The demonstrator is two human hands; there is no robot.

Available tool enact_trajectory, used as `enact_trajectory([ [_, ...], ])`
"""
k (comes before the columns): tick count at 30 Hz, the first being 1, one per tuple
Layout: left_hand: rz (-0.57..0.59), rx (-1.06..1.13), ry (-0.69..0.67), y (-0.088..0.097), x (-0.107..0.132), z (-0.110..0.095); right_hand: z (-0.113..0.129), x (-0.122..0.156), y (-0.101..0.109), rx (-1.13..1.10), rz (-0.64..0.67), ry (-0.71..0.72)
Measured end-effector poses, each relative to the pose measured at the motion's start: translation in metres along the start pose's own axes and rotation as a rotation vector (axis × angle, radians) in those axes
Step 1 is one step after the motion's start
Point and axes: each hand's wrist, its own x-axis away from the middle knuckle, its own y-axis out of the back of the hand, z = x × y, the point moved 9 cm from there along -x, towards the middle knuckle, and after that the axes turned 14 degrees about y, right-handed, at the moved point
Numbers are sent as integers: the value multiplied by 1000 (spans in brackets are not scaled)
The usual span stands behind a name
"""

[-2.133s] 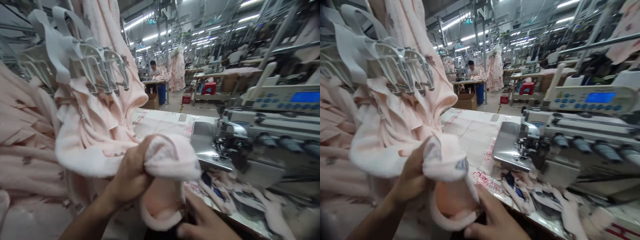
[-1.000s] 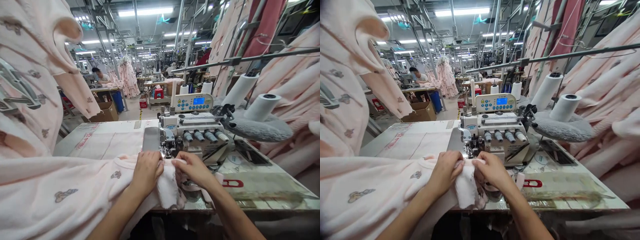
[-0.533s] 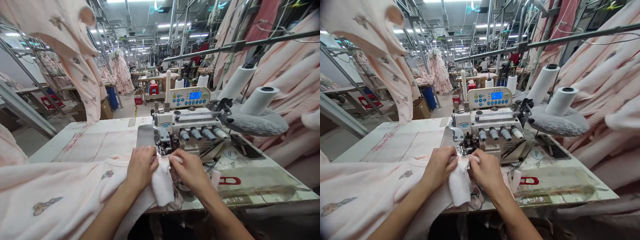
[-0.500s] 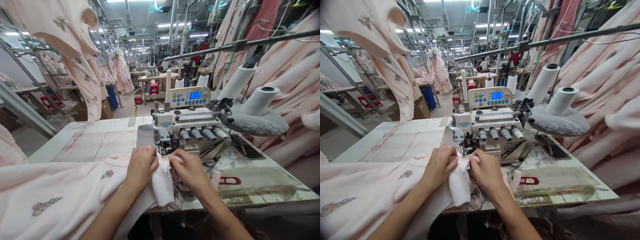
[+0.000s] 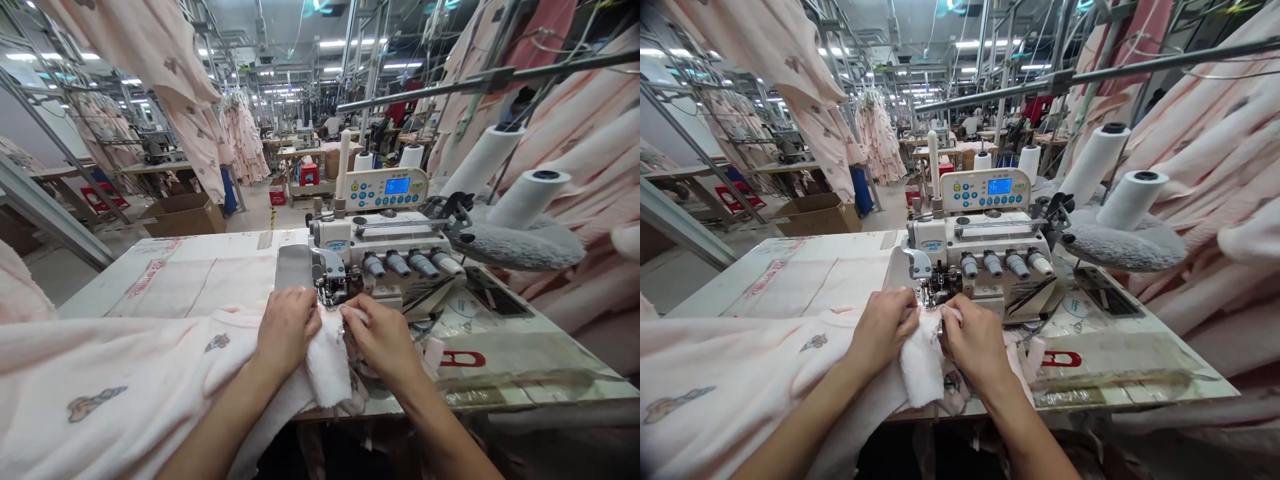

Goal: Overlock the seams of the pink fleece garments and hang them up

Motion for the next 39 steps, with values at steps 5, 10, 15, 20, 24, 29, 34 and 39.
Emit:
enact_trajectory([
  [5,-18,-25,-10,0,-1,-2,3,2,-6,77,-16,74],
  [10,-42,-71,-4,0,-4,-2,13,14,-4,156,-103,158],
  [15,-33,-56,3,1,-5,-2,19,54,24,77,-395,160],
  [20,-28,-37,5,2,-4,-2,-8,57,-53,-556,13,-139],
  [24,-34,-32,10,3,-4,-2,-9,51,-66,-696,-33,-229],
  [29,-2,17,33,6,-4,-1,-9,52,-48,-790,-154,-292],
  [34,37,57,58,6,-7,1,-19,60,-46,-809,-167,-325],
  [39,67,90,68,3,-8,4,-8,55,-31,-439,-59,-116],
])
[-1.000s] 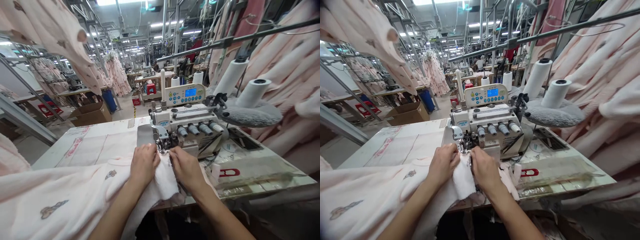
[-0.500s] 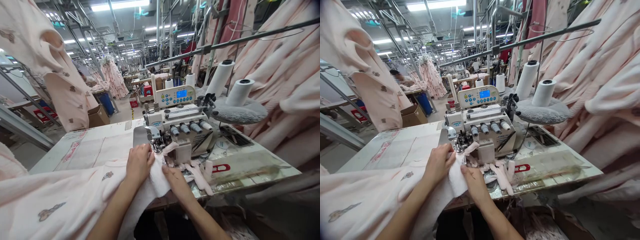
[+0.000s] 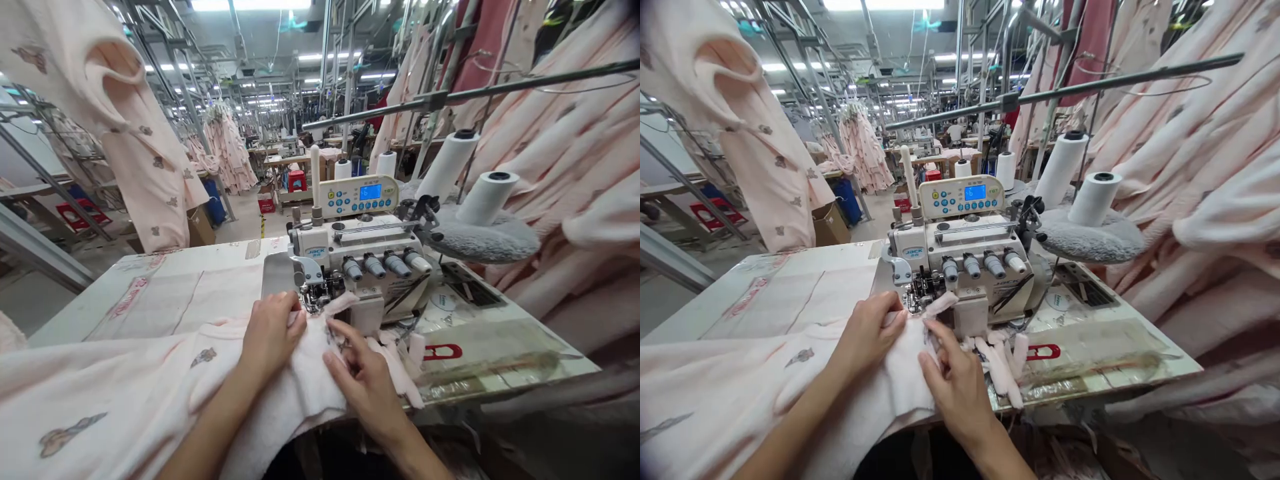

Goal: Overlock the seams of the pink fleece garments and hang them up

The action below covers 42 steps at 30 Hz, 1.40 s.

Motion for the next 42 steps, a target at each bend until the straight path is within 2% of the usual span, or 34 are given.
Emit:
enact_trajectory([
  [4,8,4,-5,-2,-2,1,13,-6,-1,225,171,80],
  [10,-16,10,-25,-4,-7,1,23,-16,1,330,255,93],
  [21,-22,1,-14,-4,-17,6,28,-18,2,480,253,145],
  [25,-6,1,-5,-5,-19,6,29,-19,4,471,237,121],
  [33,-68,32,-50,0,-23,8,29,-19,7,453,178,142],
  [38,-95,27,-72,3,-30,7,24,-17,5,262,128,141],
  [40,-109,18,-73,6,-28,7,16,-14,3,155,109,73],
  [42,-177,4,-70,13,-14,6,4,-6,1,23,67,-27],
])
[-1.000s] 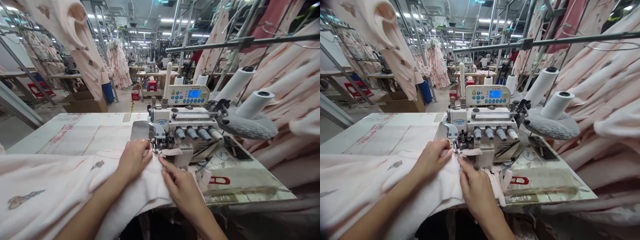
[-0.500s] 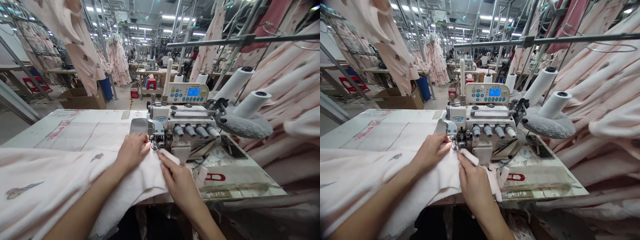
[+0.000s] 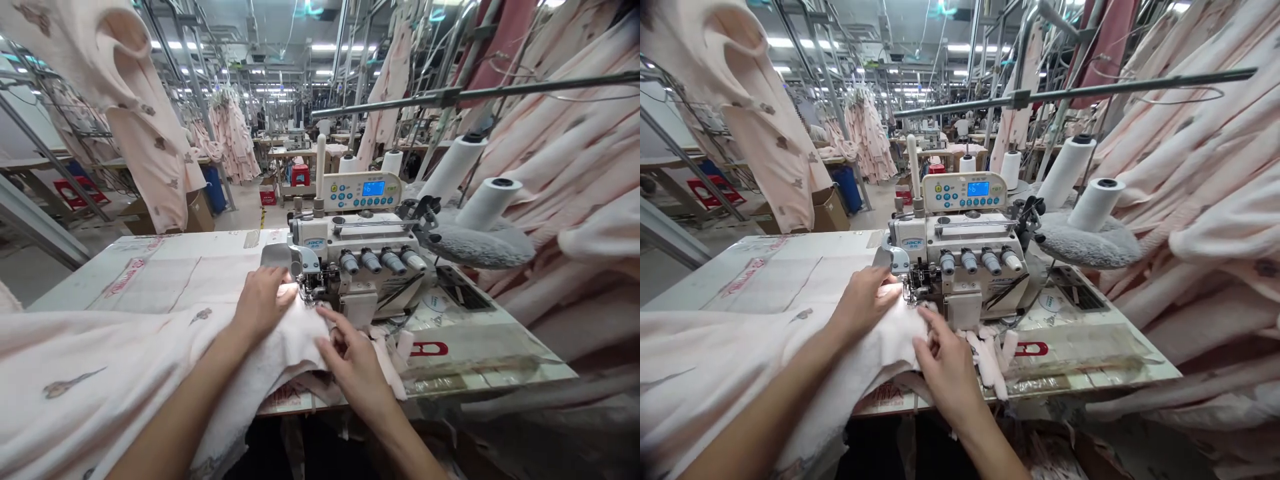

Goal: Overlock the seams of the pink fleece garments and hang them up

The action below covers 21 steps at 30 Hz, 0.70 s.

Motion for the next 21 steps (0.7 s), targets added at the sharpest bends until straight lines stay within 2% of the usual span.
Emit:
enact_trajectory([
  [3,-162,52,-102,18,47,-15,-19,13,-12,-274,-21,-136],
  [4,-173,91,-170,19,66,-22,-21,17,-17,-346,-2,-146],
  [6,-137,98,-262,11,99,-32,-19,19,-24,-384,38,-100],
  [8,-155,52,-292,4,117,-35,-12,20,-22,-313,32,-21],
  [10,-207,28,-298,4,121,-34,-6,20,-16,-241,-7,27],
  [12,-207,73,-311,7,116,-36,-2,22,-13,-218,-33,45],
  [15,-177,187,-298,19,111,-39,0,24,-13,-209,-32,47],
  [18,-200,241,-270,32,115,-43,2,25,-15,-220,-18,45],
  [21,-164,198,-230,28,117,-42,6,25,-16,-259,-10,51],
])
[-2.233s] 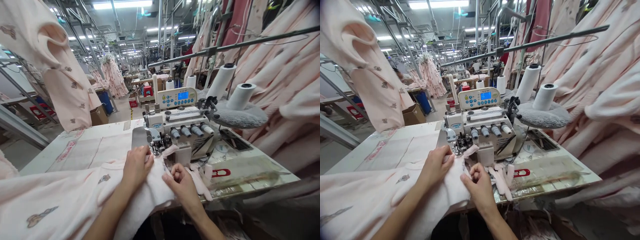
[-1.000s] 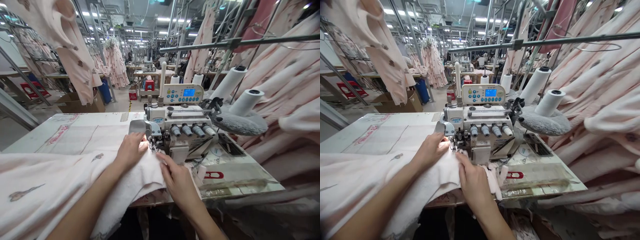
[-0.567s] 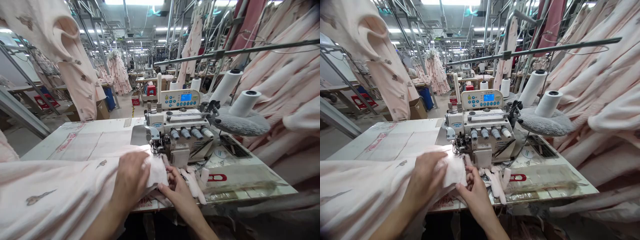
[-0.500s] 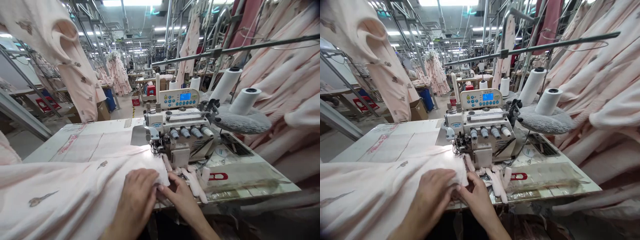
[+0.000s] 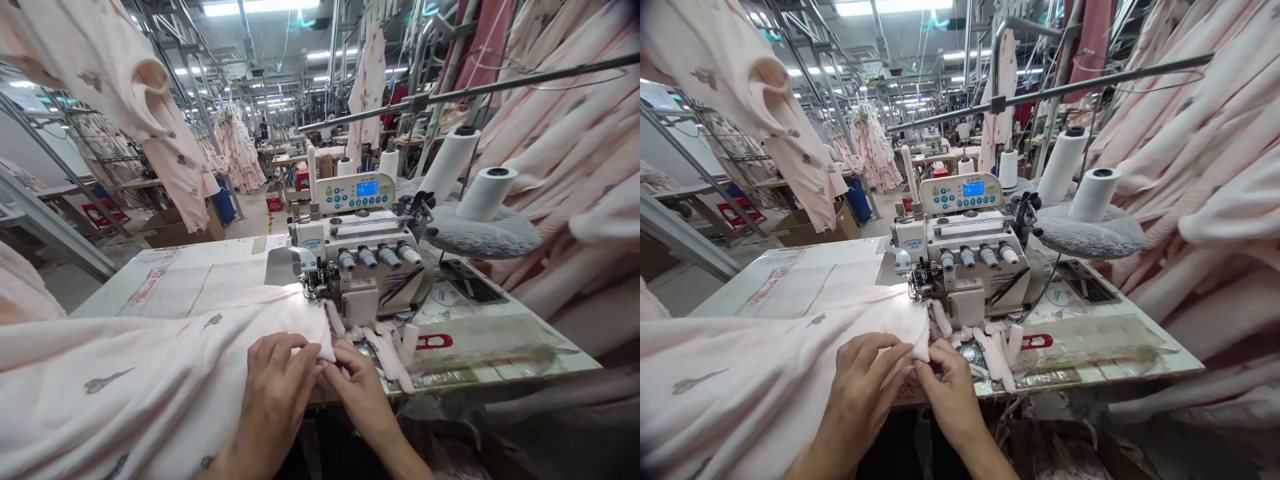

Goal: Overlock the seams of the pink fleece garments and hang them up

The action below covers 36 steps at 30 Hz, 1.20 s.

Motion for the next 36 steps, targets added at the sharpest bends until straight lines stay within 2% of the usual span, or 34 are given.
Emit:
enact_trajectory([
  [3,95,21,52,-13,-2,13,2,1,-2,-20,12,11],
  [6,56,74,90,-14,-7,21,4,1,-2,4,15,31],
  [9,-32,54,54,-5,-8,10,5,0,-1,13,5,31],
  [13,-51,-46,-27,-1,-3,-13,9,-1,-2,-85,12,14],
  [16,-101,-101,-35,3,0,-14,9,4,-12,-259,118,-24],
  [18,-159,-108,-48,5,2,-12,8,7,-14,-232,194,-6],
  [20,-203,-98,-73,6,4,-11,10,4,1,11,121,115],
  [23,-205,-89,-135,1,8,-17,30,2,23,419,-67,430],
  [26,-172,-44,-147,-1,1,-17,40,4,18,549,-59,627],
  [28,-141,-33,-35,-1,-17,0,39,4,17,568,-67,653],
  [32,20,-212,293,-19,-64,63,40,8,18,580,-99,679],
  [34,112,-251,345,-33,-79,84,42,7,18,599,-94,687],
  [36,139,-241,355,-41,-89,96,42,3,18,620,-83,678],
])
